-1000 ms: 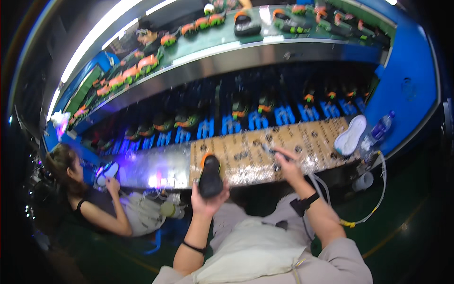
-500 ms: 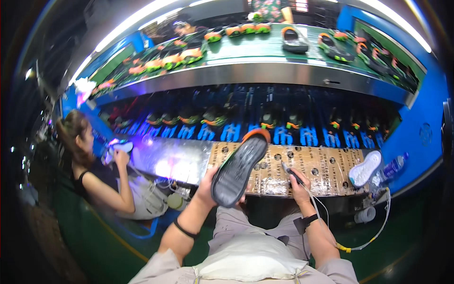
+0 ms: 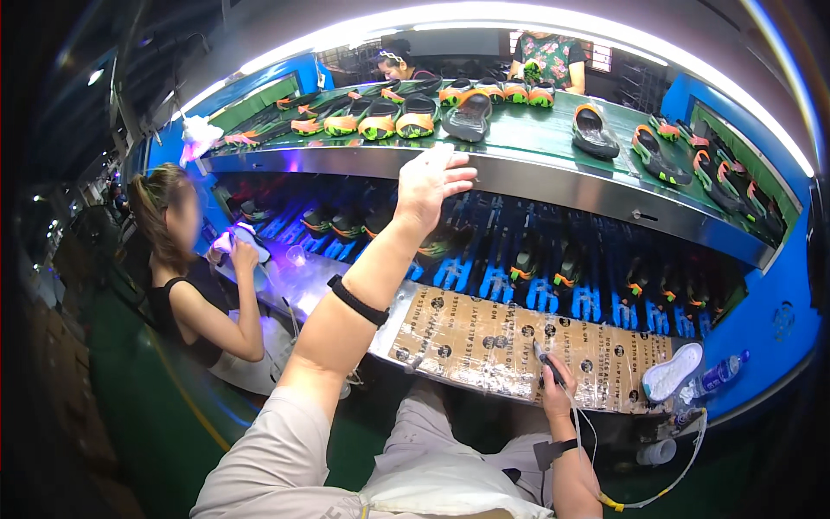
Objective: Applying adhesive or liquid treatment to the bottom of shoe soles using a brush-tip applicator on a manufacturing line.
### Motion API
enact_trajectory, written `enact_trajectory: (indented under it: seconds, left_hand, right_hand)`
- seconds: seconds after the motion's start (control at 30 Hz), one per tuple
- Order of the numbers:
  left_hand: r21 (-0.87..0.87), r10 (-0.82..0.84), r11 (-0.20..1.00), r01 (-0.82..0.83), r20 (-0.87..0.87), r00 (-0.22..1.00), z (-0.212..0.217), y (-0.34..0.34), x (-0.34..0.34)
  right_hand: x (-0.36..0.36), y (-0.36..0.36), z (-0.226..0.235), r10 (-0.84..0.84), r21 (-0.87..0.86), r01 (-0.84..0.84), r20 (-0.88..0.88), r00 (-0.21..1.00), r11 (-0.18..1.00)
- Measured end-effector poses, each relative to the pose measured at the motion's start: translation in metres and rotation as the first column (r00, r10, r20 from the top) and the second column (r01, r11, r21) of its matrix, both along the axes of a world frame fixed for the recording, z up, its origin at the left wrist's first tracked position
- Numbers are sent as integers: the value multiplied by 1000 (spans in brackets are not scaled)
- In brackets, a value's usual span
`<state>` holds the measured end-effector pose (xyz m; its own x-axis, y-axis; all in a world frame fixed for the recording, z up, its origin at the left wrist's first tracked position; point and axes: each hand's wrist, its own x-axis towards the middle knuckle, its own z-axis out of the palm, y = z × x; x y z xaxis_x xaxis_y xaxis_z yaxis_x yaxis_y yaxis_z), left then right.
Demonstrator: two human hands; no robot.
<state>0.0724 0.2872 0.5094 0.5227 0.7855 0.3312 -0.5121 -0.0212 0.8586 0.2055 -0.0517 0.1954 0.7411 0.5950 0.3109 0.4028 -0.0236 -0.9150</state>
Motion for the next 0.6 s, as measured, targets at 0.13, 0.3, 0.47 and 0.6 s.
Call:
enact_trajectory:
  seconds: [0.13, 0.3, 0.47, 0.6]
  left_hand:
    - [577, 536, 722, -382, -118, 836, 4, 36, -4]
    - [906, 837, -177, -384, 344, 426, 29, 102, -21]
    - [979, 988, 154, 137, -150, -41, 44, 182, -52]
    - [951, 939, 302, 61, -308, 154, 49, 215, -55]
  right_hand:
    - [9, 3, -18, -1, 34, -3, 109, 994, 999]
    - [9, 3, -21, -11, 52, 11, 13, 1000, 999]
    - [5, 5, -16, 16, 6, -16, -7, 1000, 1000]
    - [0, 4, 0, -13, 8, 12, 118, 993, 1000]
